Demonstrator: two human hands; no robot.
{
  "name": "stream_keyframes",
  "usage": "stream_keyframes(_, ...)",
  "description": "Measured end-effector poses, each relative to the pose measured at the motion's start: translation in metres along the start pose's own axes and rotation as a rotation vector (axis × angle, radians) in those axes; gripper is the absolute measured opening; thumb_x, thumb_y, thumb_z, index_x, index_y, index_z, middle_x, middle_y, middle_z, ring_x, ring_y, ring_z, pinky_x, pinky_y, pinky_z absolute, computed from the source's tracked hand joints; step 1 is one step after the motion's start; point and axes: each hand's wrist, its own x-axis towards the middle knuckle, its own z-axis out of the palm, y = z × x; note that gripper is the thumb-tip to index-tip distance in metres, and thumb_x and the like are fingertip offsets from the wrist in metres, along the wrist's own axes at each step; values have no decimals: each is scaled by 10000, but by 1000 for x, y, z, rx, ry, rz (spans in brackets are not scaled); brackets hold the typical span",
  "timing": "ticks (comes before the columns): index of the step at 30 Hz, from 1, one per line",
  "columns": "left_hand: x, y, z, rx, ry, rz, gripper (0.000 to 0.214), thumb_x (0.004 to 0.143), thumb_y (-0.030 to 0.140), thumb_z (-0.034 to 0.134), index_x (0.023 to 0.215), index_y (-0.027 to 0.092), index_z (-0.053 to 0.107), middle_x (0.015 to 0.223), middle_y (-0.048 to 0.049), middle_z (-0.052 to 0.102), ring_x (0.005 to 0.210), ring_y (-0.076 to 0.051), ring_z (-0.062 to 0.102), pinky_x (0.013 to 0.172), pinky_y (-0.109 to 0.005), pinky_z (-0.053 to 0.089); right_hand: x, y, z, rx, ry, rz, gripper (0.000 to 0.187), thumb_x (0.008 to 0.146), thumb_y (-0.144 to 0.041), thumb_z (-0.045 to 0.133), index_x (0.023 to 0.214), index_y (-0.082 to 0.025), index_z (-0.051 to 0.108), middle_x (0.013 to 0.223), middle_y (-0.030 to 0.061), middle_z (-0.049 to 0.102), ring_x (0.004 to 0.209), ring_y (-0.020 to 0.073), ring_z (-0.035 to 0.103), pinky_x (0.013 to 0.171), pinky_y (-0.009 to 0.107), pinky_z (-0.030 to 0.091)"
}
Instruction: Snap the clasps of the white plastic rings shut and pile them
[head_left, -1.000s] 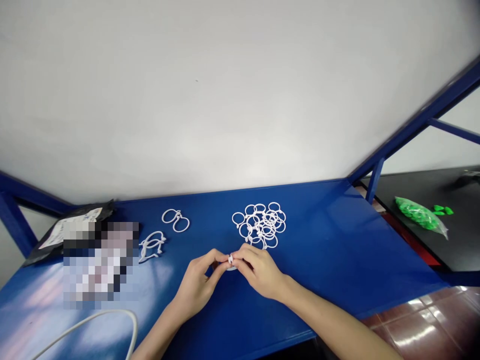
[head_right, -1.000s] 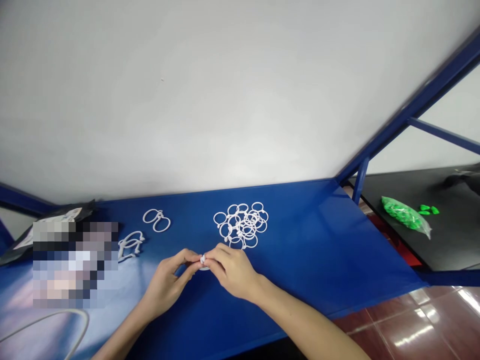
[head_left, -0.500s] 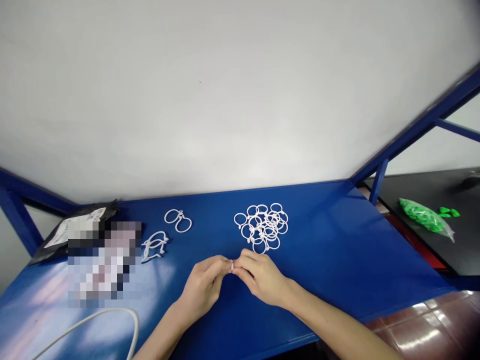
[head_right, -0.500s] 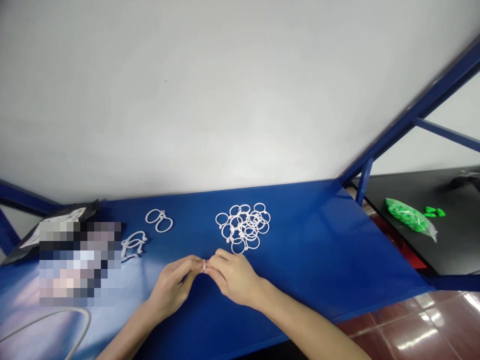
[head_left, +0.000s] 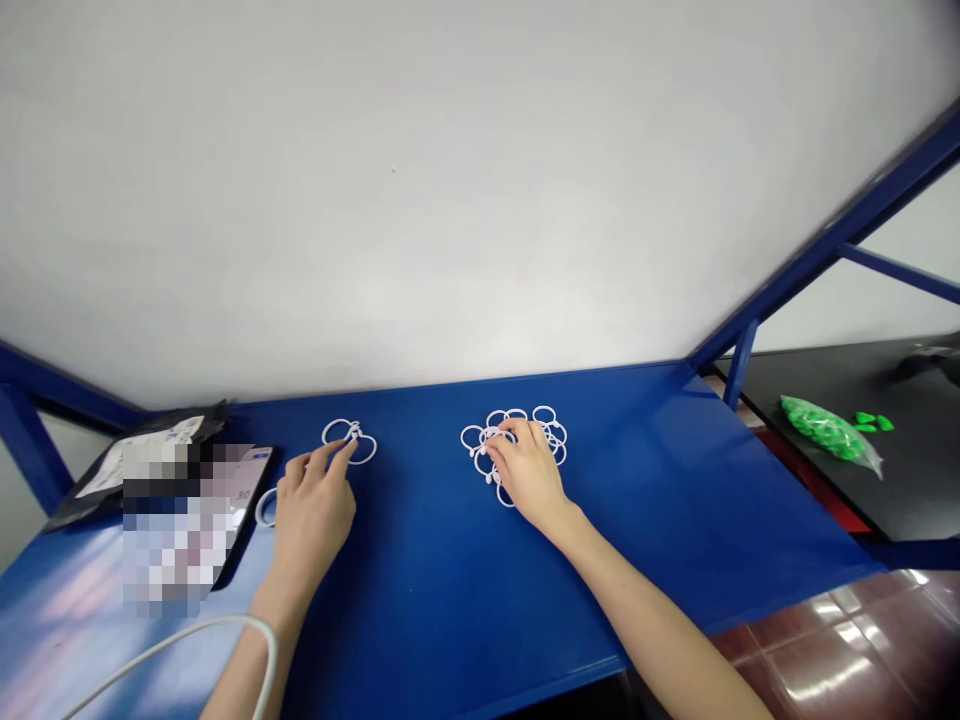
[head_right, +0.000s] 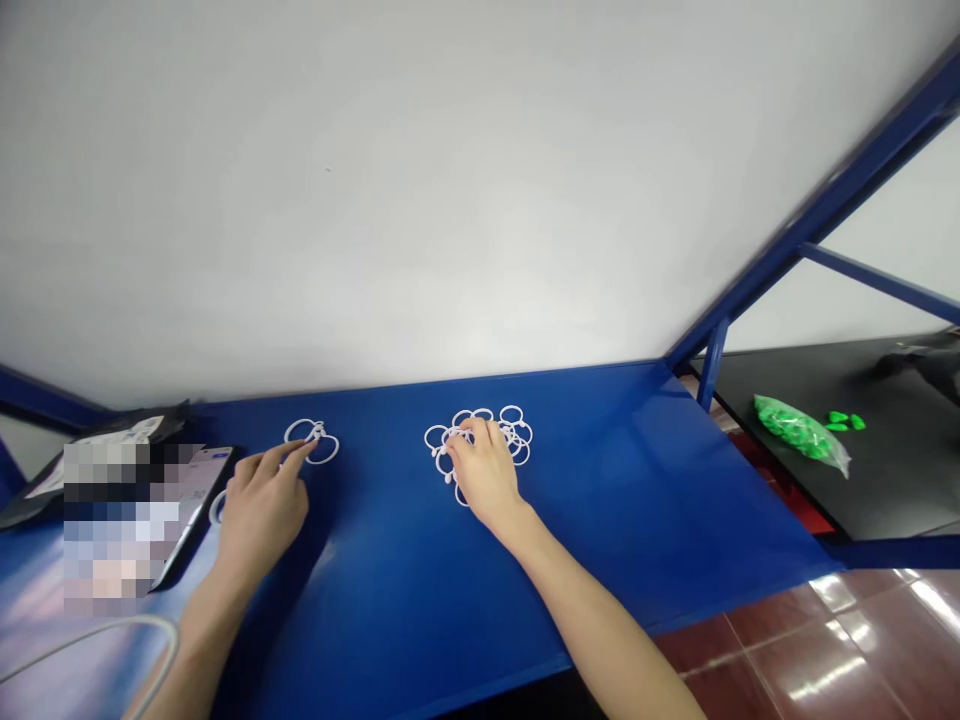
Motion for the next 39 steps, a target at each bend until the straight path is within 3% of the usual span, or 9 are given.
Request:
stream_keyframes(3, -4, -3, 7, 85, -61, -10, 373, 930, 130, 458, 1193, 186, 716, 1327, -156, 659, 1195, -387, 511, 899, -514, 439, -3, 0, 1, 12, 14, 3, 185, 992, -174, 596, 1045, -245, 758, 1200, 116, 645, 1097, 290, 557, 908, 444, 557)
stream_keyframes(6, -5, 1, 8, 71, -38, -17, 270, 982, 251, 478, 1042, 194, 734, 1274, -144, 678, 1167, -384, 513, 883, -500, 426, -10, -7, -4, 45, 64, 6, 194, 1002, -190, 580, 1084, -232, 751, 1190, 118, 652, 1088, 288, 568, 903, 446, 562)
stream_keyframes(11, -3, 19, 2, -188, -15, 92, 181, 981, 299, 520, 943, 213, 674, 1166, -105, 711, 1084, -324, 571, 929, -470, 439, -23, -17, -10, 115, 70, -31, 190, 1004, -200, 571, 1069, -230, 746, 1110, 106, 681, 1024, 271, 604, 858, 436, 579)
stream_keyframes(13, -6, 32, -3, -400, -86, 126, 140, 979, 291, 513, 956, 223, 633, 1051, -73, 716, 977, -261, 622, 871, -395, 480, -27, -22, -10, 166, 50, -61, 189, 1008, -210, 569, 1105, -217, 731, 1123, 106, 690, 1030, 260, 617, 872, 429, 582)
stream_keyframes(16, -17, 57, -14, -699, -291, 101, 126, 998, 316, 486, 966, 237, 580, 856, -3, 671, 730, -171, 618, 658, -277, 478, -31, -30, -11, 279, 0, -112, 245, 1021, -234, 556, 1235, -200, 670, 1251, 115, 674, 1127, 252, 634, 948, 427, 571)
stream_keyframes(18, -24, 73, -22, -851, -387, 122, 172, 1021, 332, 458, 930, 232, 564, 809, 15, 641, 698, -143, 598, 663, -253, 482, -33, -35, -12, 382, -52, -147, 260, 1034, -250, 538, 1271, -204, 636, 1289, 107, 672, 1147, 227, 657, 961, 388, 569)
stream_keyframes(22, -32, 89, -30, -1042, -486, 123, 220, 1031, 373, 477, 913, 217, 579, 827, 11, 637, 730, -127, 591, 702, -240, 490, -37, -41, -11, 528, -110, -184, 186, 1057, -263, 489, 1106, -197, 657, 1003, 58, 744, 860, 174, 717, 761, 302, 578)
stream_keyframes(27, -31, 83, -25, -1103, -525, 37, 234, 1030, 402, 494, 960, 214, 613, 790, 19, 620, 694, -118, 587, 667, -231, 481, -40, -42, -14, 670, -179, -67, 163, 1036, -297, 536, 1104, -195, 645, 864, 27, 731, 698, 143, 677, 662, 266, 528)
stream_keyframes(39, -28, 83, -25, -1281, -561, -169, 287, 985, 474, 558, 1043, 206, 645, 833, 8, 657, 668, -127, 623, 682, -267, 529, -39, -44, -13, 883, -249, 205, 116, 994, -266, 621, 1068, -226, 701, 840, -6, 713, 683, 120, 642, 644, 247, 514)
